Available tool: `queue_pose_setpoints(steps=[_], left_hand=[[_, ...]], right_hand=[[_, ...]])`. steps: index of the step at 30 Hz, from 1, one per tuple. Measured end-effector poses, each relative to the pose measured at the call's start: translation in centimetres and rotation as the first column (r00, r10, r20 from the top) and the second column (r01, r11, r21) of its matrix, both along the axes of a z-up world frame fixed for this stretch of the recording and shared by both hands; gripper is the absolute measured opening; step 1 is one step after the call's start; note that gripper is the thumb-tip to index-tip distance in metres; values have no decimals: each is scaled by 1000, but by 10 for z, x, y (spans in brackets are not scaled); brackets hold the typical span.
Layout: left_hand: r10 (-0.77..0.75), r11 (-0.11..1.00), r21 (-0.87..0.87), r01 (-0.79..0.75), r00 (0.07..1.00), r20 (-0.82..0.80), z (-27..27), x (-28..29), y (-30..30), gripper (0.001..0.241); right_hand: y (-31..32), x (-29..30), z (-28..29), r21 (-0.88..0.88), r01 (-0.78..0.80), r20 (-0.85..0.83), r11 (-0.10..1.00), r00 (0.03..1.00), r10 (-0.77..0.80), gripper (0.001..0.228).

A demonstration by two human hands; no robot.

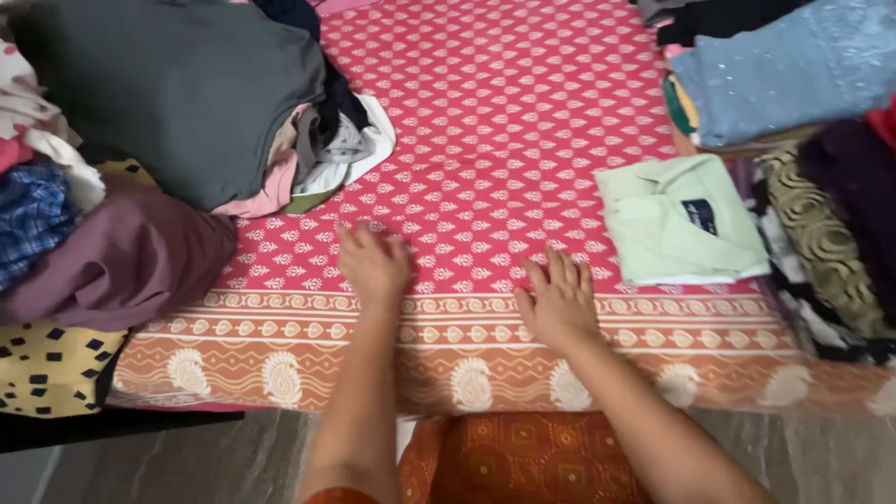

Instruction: Folding different items of clothing on a bed spread.

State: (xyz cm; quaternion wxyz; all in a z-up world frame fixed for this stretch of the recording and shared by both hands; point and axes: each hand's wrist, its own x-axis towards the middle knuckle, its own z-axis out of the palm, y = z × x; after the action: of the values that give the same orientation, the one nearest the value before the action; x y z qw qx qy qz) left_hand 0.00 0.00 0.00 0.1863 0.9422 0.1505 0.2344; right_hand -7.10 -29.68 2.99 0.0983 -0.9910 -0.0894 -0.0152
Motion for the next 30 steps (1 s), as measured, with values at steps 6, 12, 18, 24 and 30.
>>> queue_pose_setpoints(steps=[6, 12, 18, 24, 30], left_hand=[[132, 986, -132, -102, 959, 250, -7, 62, 127, 62], [300, 948, 56, -315, 935, 189, 43, 110, 184, 44], [320, 885, 262, -384, 912, 255, 26, 132, 233, 37], [247, 968, -66, -244, 855, 455, 94, 148, 216, 29], [-156, 988, 85, 131, 868, 472, 236, 135, 122, 23]], right_hand=[[16, 52, -13, -31, 16, -16, 999, 1000, -16, 65], [23, 86, -13, -26, 44, -34, 999, 998, -45, 70], [24, 104, -15, -54, 44, -42, 998, 998, -46, 71], [26, 104, -12, -6, 43, -12, 999, 999, -43, 71], [19, 98, -19, -66, 17, -55, 998, 998, -21, 72]])
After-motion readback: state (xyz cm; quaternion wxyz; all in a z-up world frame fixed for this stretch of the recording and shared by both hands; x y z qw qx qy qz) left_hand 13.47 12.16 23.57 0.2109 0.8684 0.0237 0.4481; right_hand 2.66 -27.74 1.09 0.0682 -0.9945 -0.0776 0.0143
